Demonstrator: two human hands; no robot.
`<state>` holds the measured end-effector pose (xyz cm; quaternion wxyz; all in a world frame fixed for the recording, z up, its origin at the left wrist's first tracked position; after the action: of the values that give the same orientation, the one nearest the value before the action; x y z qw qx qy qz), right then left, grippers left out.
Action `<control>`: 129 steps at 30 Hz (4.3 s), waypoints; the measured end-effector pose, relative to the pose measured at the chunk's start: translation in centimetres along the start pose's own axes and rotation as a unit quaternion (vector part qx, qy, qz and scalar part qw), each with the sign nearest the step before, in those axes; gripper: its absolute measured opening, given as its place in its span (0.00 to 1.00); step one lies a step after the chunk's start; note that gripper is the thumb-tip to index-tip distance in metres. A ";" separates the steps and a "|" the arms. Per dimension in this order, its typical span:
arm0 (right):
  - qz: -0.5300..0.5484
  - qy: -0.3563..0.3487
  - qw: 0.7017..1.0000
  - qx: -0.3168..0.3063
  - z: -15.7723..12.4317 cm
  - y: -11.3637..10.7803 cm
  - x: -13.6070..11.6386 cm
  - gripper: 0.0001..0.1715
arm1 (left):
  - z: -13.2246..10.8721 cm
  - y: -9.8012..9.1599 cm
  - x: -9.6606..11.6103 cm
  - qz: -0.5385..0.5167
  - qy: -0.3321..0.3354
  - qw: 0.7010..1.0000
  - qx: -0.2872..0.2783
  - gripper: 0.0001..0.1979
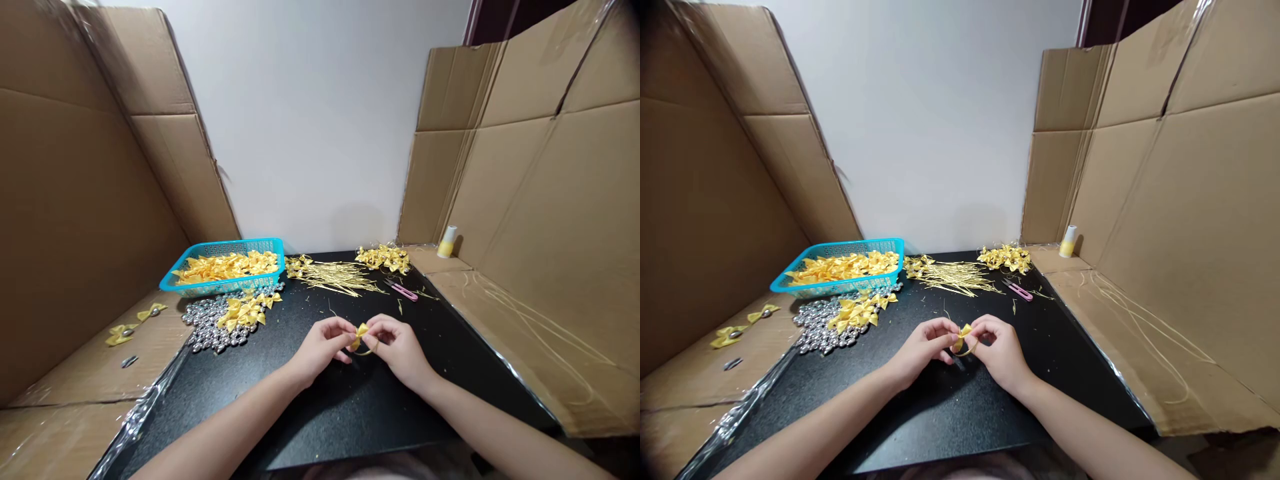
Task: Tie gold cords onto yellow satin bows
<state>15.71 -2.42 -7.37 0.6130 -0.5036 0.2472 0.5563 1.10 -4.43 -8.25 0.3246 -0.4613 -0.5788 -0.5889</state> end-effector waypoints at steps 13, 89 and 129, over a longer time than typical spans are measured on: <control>0.001 0.008 1.000 0.006 0.0 -0.2 0.1 0.12 | 0.2 -0.1 -0.3 -0.044 -0.016 0.999 -0.008 0.10; -0.091 -0.039 0.994 0.054 -0.4 -0.3 -0.9 0.08 | 0.0 0.2 0.1 0.017 0.159 0.986 0.044 0.13; -0.011 0.007 0.993 -0.116 -0.4 1.3 -1.3 0.14 | -0.2 -0.2 1.4 0.044 0.173 0.981 0.074 0.13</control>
<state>14.29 -3.51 -6.83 0.5547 -0.5778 0.1794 0.5712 0.35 -4.36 -7.04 0.4787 -0.3524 -0.5353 -0.6001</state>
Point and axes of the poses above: each hand's wrist, its own z-axis towards the middle knuckle, its own y-axis out of the palm, x = y × z, the point moved 6 cm from there along z, towards the middle knuckle, and after that the axes turned 15 degrees about -z, right-handed, at the moved point
